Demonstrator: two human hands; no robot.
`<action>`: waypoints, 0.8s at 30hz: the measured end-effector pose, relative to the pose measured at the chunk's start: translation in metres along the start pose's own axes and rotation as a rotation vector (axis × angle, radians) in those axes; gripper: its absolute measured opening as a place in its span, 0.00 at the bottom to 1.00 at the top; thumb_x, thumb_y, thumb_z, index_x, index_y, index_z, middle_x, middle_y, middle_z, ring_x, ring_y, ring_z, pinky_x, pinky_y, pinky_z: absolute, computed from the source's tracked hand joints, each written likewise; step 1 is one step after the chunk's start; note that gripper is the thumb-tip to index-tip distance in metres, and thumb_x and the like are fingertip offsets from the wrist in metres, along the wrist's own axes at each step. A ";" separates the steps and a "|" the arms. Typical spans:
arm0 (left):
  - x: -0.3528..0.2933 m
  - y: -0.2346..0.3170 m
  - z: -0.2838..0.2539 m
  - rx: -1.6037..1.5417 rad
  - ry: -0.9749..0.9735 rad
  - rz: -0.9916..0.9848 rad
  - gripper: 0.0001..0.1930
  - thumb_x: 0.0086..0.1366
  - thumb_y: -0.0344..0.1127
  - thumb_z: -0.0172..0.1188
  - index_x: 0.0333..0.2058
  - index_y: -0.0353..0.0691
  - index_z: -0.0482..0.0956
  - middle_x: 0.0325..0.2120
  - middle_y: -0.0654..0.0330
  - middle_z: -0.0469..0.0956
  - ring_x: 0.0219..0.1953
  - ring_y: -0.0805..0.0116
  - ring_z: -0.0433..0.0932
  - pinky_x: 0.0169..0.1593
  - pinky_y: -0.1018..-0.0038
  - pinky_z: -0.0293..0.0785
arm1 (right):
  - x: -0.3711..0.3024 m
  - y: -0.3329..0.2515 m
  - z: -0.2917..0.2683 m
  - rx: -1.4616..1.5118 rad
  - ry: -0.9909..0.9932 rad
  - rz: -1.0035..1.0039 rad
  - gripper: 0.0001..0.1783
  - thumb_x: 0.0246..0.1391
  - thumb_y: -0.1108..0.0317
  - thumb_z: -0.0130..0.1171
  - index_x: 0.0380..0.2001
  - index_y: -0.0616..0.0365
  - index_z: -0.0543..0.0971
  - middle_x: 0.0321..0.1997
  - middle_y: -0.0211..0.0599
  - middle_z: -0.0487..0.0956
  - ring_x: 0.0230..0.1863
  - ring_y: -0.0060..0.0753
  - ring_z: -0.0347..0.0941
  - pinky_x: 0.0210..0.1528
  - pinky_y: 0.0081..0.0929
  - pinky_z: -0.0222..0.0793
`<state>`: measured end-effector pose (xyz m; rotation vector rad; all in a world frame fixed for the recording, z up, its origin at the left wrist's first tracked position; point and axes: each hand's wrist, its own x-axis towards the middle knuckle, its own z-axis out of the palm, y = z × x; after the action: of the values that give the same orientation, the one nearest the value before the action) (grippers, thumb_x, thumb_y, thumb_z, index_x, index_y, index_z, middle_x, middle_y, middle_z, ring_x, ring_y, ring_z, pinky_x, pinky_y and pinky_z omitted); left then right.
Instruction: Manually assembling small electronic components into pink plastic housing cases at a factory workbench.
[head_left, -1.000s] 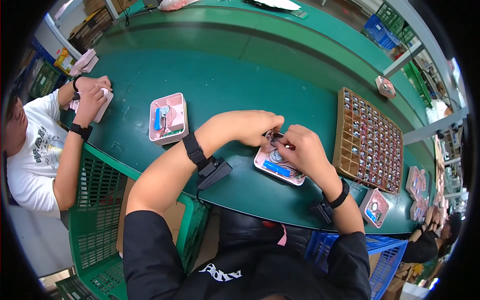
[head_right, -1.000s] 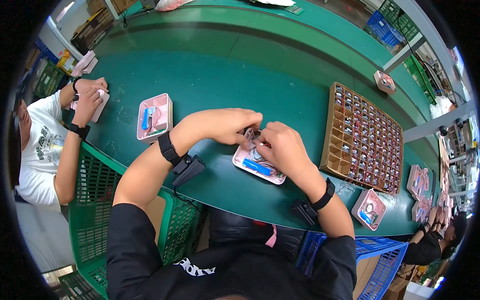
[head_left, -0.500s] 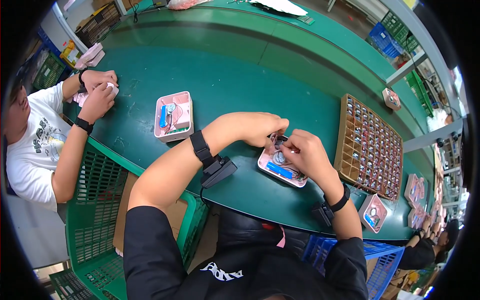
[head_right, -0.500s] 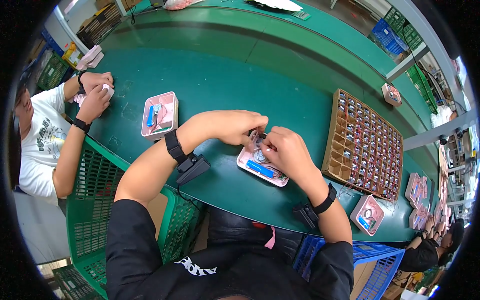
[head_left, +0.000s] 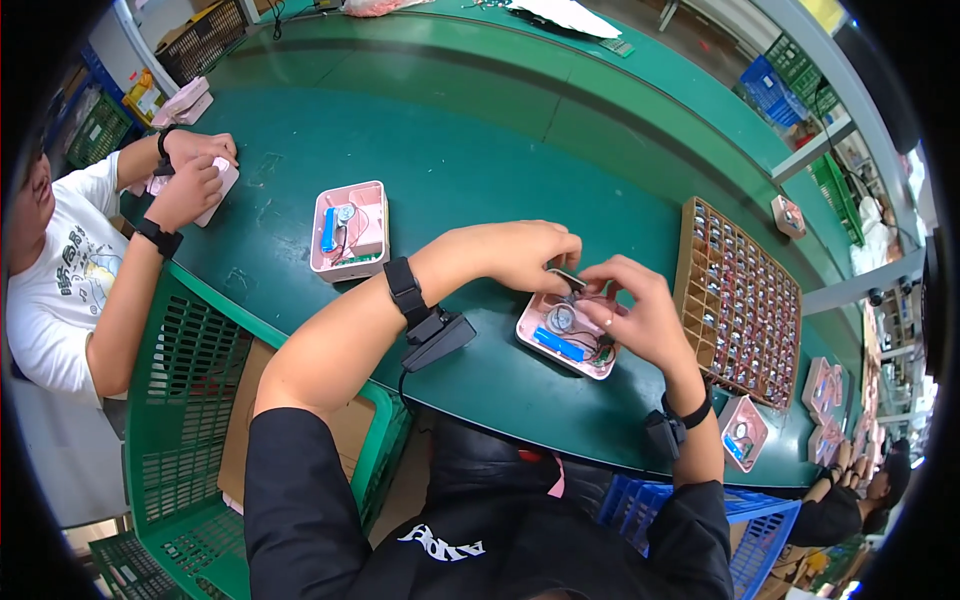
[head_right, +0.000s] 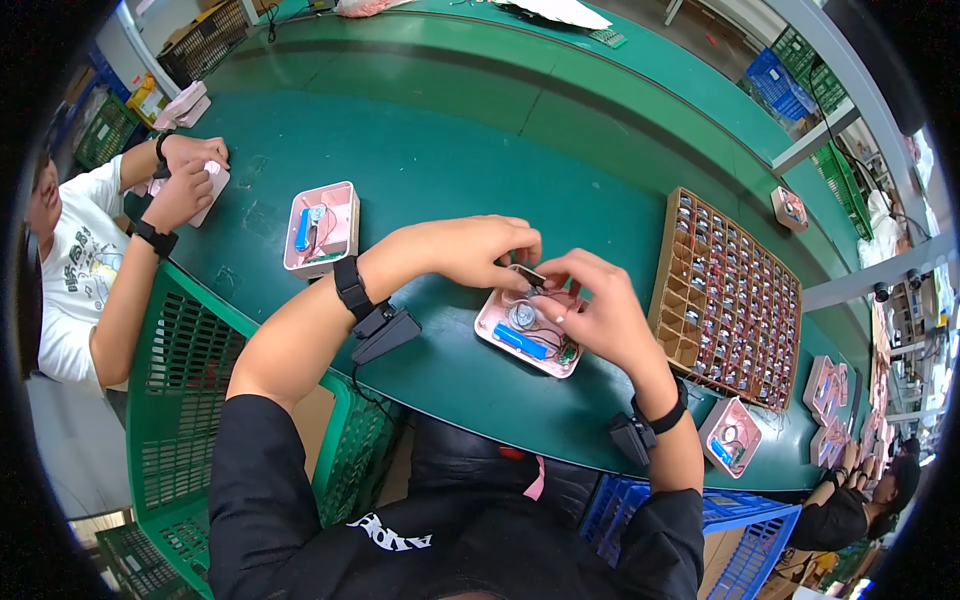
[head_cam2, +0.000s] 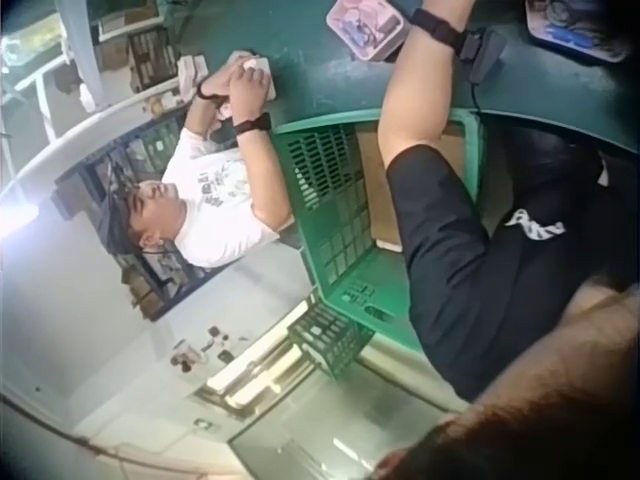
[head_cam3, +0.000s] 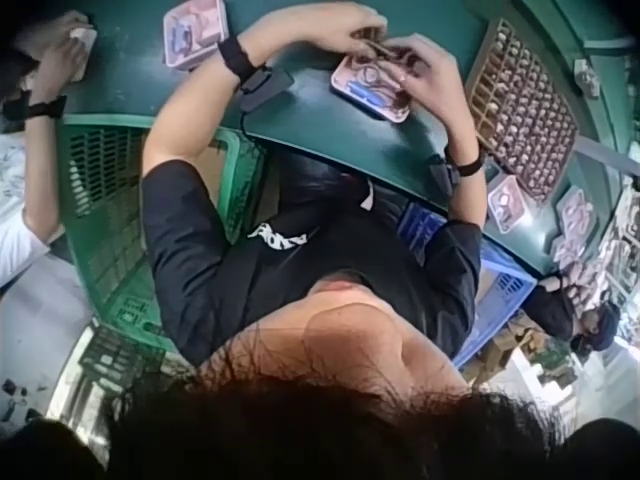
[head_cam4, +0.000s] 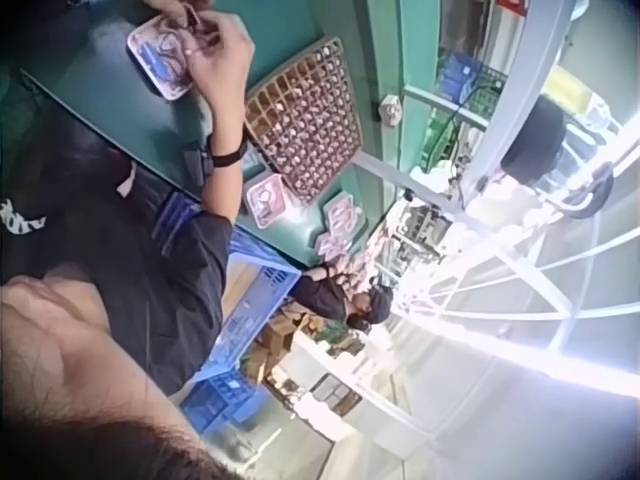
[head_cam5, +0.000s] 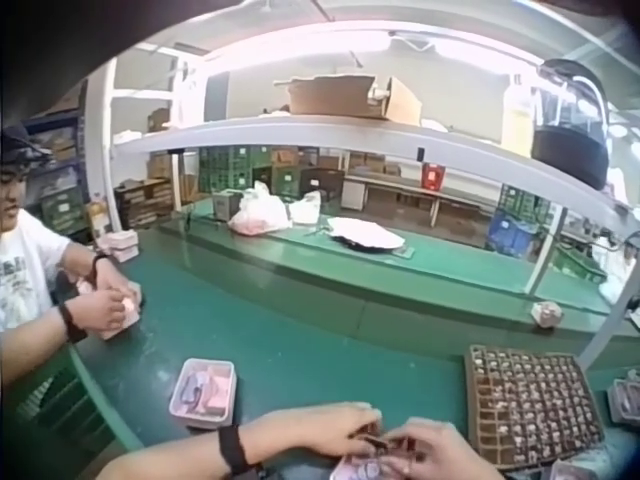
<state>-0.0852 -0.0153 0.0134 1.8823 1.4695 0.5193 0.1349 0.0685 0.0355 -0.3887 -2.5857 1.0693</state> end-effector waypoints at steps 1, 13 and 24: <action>0.002 -0.001 0.003 -0.057 0.068 0.011 0.18 0.59 0.37 0.72 0.45 0.36 0.80 0.43 0.48 0.81 0.47 0.52 0.81 0.49 0.60 0.77 | -0.003 0.003 -0.005 0.076 0.033 -0.017 0.06 0.48 0.77 0.71 0.31 0.63 0.84 0.33 0.38 0.82 0.35 0.33 0.79 0.36 0.30 0.75; 0.026 -0.009 0.028 -0.227 0.120 -0.119 0.06 0.63 0.34 0.67 0.33 0.38 0.84 0.35 0.54 0.82 0.42 0.56 0.82 0.45 0.60 0.76 | -0.021 0.037 -0.022 0.174 0.054 -0.094 0.08 0.52 0.76 0.70 0.37 0.64 0.88 0.31 0.36 0.84 0.39 0.30 0.78 0.39 0.27 0.74; 0.034 -0.004 0.039 -0.016 0.176 -0.055 0.07 0.63 0.33 0.66 0.30 0.39 0.78 0.34 0.55 0.79 0.42 0.51 0.80 0.42 0.57 0.74 | -0.020 0.032 -0.021 0.268 0.024 -0.045 0.10 0.53 0.75 0.71 0.41 0.60 0.90 0.31 0.36 0.86 0.30 0.24 0.78 0.33 0.23 0.72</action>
<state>-0.0520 0.0070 -0.0198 1.8166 1.6206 0.6830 0.1652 0.0963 0.0231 -0.2746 -2.3750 1.3635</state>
